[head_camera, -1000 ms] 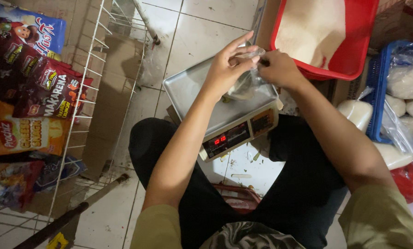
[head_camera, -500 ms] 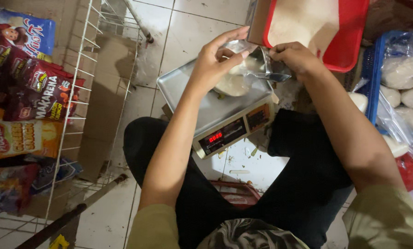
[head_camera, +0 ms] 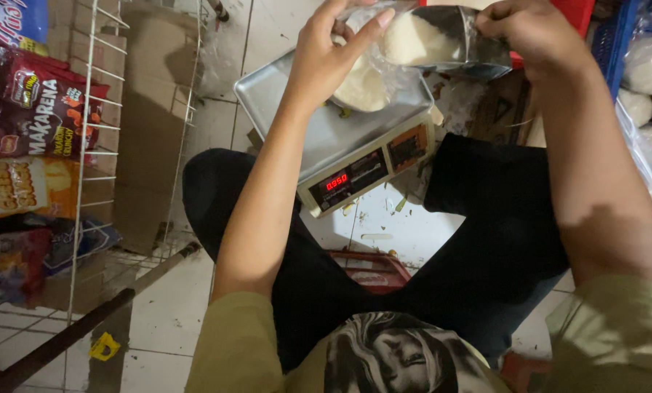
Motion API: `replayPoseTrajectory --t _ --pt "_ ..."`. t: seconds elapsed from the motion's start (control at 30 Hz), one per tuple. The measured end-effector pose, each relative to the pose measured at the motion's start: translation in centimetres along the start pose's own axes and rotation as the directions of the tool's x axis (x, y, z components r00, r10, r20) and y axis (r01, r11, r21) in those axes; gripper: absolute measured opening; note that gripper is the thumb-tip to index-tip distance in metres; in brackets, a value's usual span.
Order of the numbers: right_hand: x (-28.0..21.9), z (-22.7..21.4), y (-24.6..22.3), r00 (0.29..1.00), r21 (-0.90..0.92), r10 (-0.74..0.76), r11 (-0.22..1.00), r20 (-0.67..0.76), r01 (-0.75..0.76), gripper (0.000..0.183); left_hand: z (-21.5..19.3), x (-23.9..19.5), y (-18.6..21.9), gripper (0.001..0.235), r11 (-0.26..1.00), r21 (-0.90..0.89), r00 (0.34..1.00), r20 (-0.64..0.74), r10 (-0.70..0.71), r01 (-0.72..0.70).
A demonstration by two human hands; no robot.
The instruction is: The person scoops sugar from a red bin into a plastic bag, weighs the bag on a digital scale, and ties it closed by hand.
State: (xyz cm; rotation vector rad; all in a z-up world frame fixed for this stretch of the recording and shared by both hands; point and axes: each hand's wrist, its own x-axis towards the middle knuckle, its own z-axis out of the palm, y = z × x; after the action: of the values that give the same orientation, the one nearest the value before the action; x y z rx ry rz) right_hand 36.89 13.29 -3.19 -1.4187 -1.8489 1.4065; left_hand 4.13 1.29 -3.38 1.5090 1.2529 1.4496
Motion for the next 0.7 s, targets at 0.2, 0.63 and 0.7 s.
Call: replayPoseTrajectory --t 0.2,0.63,0.7 --pt "-0.3 -1.0 0.5 0.999 0.046 0.0 0.999 0.038 -0.002 0.015 0.2 0.5 0.7 0.051 0.978 0.198 0.996 -0.035 0.077 -0.069" --pt "-0.7 -2.5 0.6 0.998 0.04 0.039 0.998 0.049 -0.041 0.01 1.3 0.2 0.2 0.057 0.997 -0.023 0.988 0.134 0.078 -0.076" --pt "-1.2 -2.8 0.5 0.999 0.004 0.04 0.999 0.034 -0.04 0.008 1.4 0.2 -0.1 0.058 0.998 -0.015 0.99 0.126 0.064 -0.063"
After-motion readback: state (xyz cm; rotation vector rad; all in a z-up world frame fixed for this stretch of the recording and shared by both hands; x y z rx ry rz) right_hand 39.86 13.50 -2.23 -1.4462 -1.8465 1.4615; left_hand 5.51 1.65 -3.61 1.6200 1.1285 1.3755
